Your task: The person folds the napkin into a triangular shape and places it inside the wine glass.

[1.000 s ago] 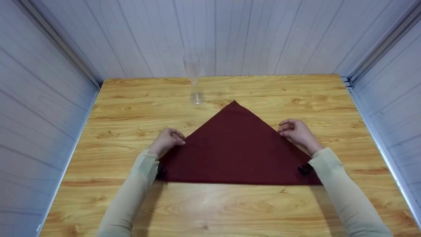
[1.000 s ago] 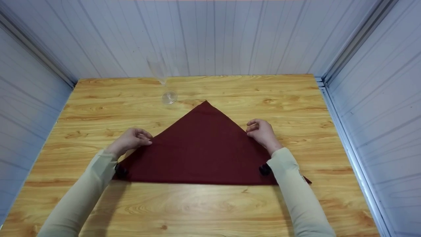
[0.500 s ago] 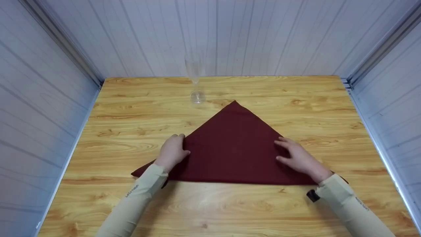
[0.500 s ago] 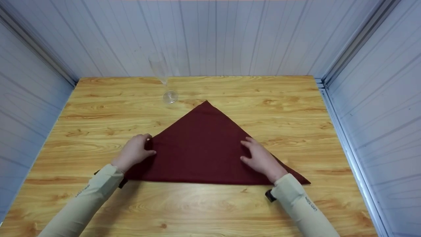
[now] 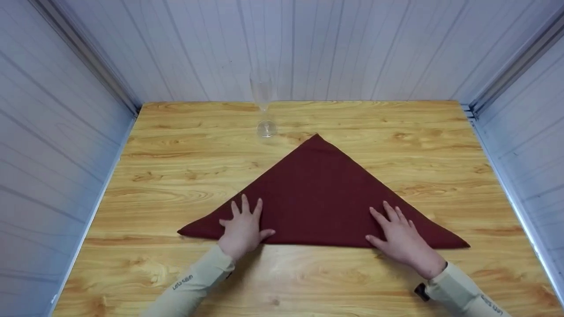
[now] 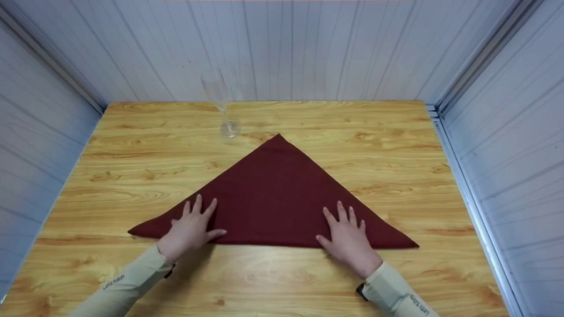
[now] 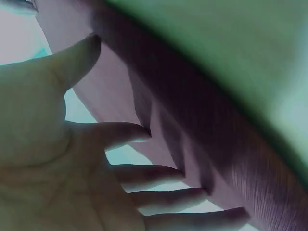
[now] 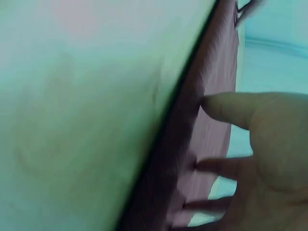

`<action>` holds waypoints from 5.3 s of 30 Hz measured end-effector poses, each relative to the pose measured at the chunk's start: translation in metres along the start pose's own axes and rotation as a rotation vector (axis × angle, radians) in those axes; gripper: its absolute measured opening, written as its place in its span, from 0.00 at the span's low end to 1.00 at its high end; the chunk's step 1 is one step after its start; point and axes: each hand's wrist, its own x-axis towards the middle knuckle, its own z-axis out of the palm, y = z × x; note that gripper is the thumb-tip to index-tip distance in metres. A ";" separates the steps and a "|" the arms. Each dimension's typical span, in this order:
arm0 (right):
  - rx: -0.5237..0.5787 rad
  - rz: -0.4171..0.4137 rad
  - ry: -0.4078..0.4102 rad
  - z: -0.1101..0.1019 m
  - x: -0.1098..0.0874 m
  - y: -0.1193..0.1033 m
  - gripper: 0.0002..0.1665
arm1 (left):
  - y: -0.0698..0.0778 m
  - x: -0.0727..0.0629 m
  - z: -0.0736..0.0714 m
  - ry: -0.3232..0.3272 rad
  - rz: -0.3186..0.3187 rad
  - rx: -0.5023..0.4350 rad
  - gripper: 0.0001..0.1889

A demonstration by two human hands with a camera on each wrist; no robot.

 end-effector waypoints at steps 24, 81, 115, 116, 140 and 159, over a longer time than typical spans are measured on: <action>0.039 0.094 -0.054 -0.012 0.061 0.011 0.48 | -0.002 0.044 -0.005 0.002 -0.043 0.012 0.47; 0.095 0.052 -0.015 0.010 -0.003 0.020 0.50 | -0.059 -0.018 0.012 -0.009 -0.109 -0.199 0.52; 0.018 -0.032 -0.075 0.018 0.040 -0.070 0.42 | -0.012 0.090 -0.030 0.004 0.368 -0.082 0.34; 0.019 -0.032 -0.087 0.020 0.043 -0.076 0.42 | -0.010 0.097 -0.031 0.001 0.381 -0.067 0.34; 0.047 0.008 -0.136 0.023 0.087 -0.102 0.43 | -0.005 0.145 -0.026 0.016 0.455 0.106 0.35; 0.087 -0.183 -0.144 -0.008 0.149 -0.046 0.43 | -0.013 0.133 -0.032 0.031 0.444 0.133 0.41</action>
